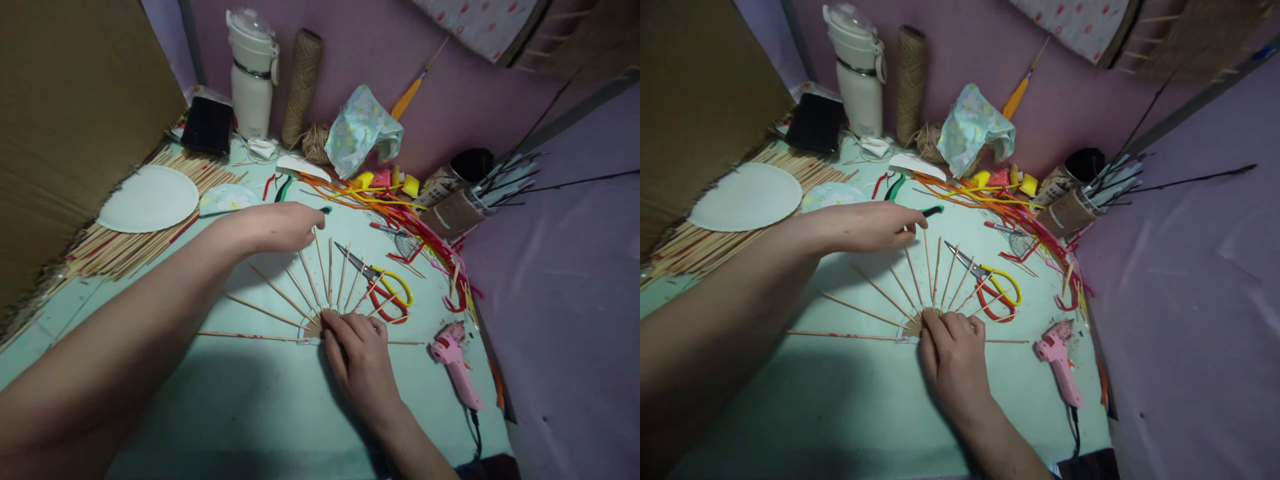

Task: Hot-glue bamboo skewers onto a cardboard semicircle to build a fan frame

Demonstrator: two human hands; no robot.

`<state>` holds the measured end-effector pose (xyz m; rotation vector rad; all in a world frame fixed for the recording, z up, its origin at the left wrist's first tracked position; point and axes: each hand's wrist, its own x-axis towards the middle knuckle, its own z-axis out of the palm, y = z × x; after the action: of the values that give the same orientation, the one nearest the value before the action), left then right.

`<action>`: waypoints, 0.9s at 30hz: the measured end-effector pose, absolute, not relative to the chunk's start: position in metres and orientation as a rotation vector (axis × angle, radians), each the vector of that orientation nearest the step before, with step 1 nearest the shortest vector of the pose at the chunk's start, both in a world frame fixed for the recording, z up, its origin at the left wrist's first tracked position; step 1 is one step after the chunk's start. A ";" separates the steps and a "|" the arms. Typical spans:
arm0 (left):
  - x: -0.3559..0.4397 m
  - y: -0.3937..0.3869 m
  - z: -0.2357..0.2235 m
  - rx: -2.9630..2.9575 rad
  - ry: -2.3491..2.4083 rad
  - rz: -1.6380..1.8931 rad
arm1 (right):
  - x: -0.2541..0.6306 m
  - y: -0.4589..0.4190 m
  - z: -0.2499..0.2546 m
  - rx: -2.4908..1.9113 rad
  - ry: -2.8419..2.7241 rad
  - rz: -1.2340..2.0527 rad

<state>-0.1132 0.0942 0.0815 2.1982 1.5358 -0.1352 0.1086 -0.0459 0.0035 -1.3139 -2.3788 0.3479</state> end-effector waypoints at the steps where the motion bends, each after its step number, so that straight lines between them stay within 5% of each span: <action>1: -0.113 0.094 0.081 2.196 1.539 -0.136 | 0.109 -0.046 0.004 -1.311 -2.385 0.343; 27: -0.161 0.101 0.101 2.153 1.662 0.027 | 0.107 -0.044 0.001 -1.272 -2.401 0.264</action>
<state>-0.1606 0.1008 0.1011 2.1526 1.6618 0.0271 0.1068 -0.0442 0.0011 -1.2717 -2.4006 0.2642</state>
